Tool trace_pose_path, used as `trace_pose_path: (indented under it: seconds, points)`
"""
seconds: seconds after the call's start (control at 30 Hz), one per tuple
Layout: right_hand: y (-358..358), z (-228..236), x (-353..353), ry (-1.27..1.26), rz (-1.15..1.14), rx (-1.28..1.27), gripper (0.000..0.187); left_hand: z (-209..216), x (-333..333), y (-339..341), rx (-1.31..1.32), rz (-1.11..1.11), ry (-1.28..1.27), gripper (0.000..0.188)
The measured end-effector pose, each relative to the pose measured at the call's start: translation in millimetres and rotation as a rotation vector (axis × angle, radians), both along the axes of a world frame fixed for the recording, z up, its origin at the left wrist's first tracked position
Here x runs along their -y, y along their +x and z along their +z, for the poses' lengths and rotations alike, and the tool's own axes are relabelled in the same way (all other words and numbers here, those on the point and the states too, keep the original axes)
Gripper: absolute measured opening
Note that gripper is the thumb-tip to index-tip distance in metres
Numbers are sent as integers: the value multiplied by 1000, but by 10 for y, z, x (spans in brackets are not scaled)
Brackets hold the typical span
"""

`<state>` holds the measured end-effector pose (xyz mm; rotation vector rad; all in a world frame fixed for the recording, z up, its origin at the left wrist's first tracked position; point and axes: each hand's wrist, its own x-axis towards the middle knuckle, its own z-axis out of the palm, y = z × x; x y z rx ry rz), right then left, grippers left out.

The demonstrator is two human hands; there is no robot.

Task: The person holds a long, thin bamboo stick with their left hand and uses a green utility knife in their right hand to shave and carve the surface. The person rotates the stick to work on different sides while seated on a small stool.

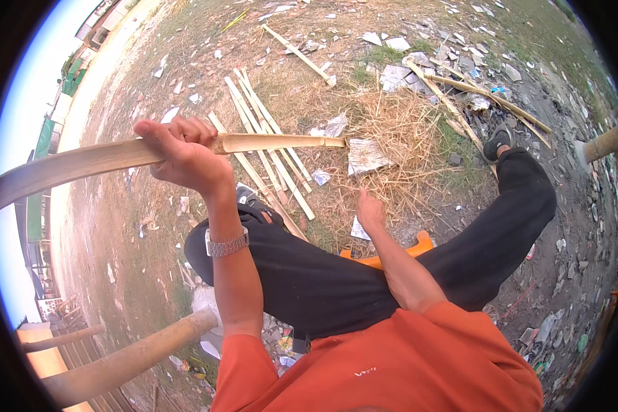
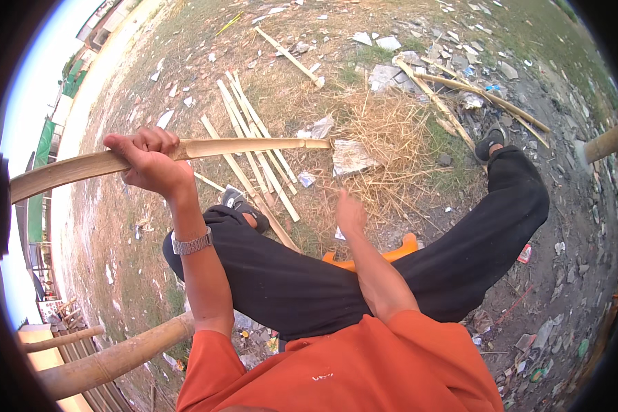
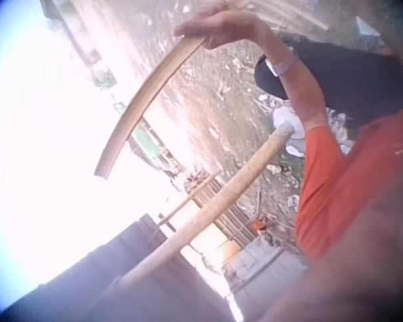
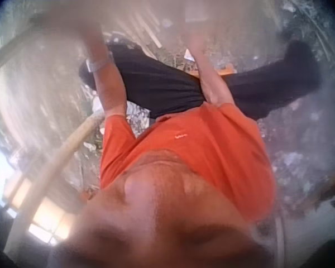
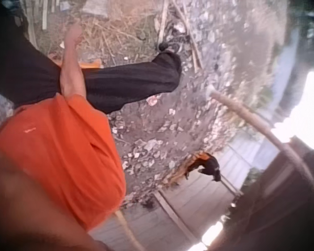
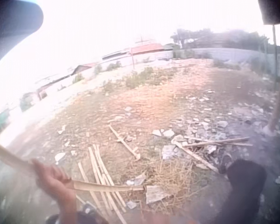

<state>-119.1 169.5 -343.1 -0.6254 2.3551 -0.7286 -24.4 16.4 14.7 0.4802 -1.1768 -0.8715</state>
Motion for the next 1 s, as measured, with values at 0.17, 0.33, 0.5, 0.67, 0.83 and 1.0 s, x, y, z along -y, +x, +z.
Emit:
trace_pose_path:
  seconds: [0.17,0.33,0.5,0.67,0.83,1.0]
  points:
    - [-29,745,299,-239,-8,127,67,-47,-35,-83,-5,-53,-29,52]
    - [167,1882,724,-610,61,135,64,-38,-66,-99,-15,-42,-13,51]
    - [327,2111,768,-530,99,140,64,-55,-93,-110,61,-25,-46,47]
    - [249,1277,723,-295,-72,95,65,-56,-120,-154,44,-43,-55,49]
    - [47,668,392,-162,-9,126,66,-45,-109,-125,56,0,-55,51]
    - [145,1527,661,-552,44,160,64,-49,-91,-138,78,-39,-79,53]
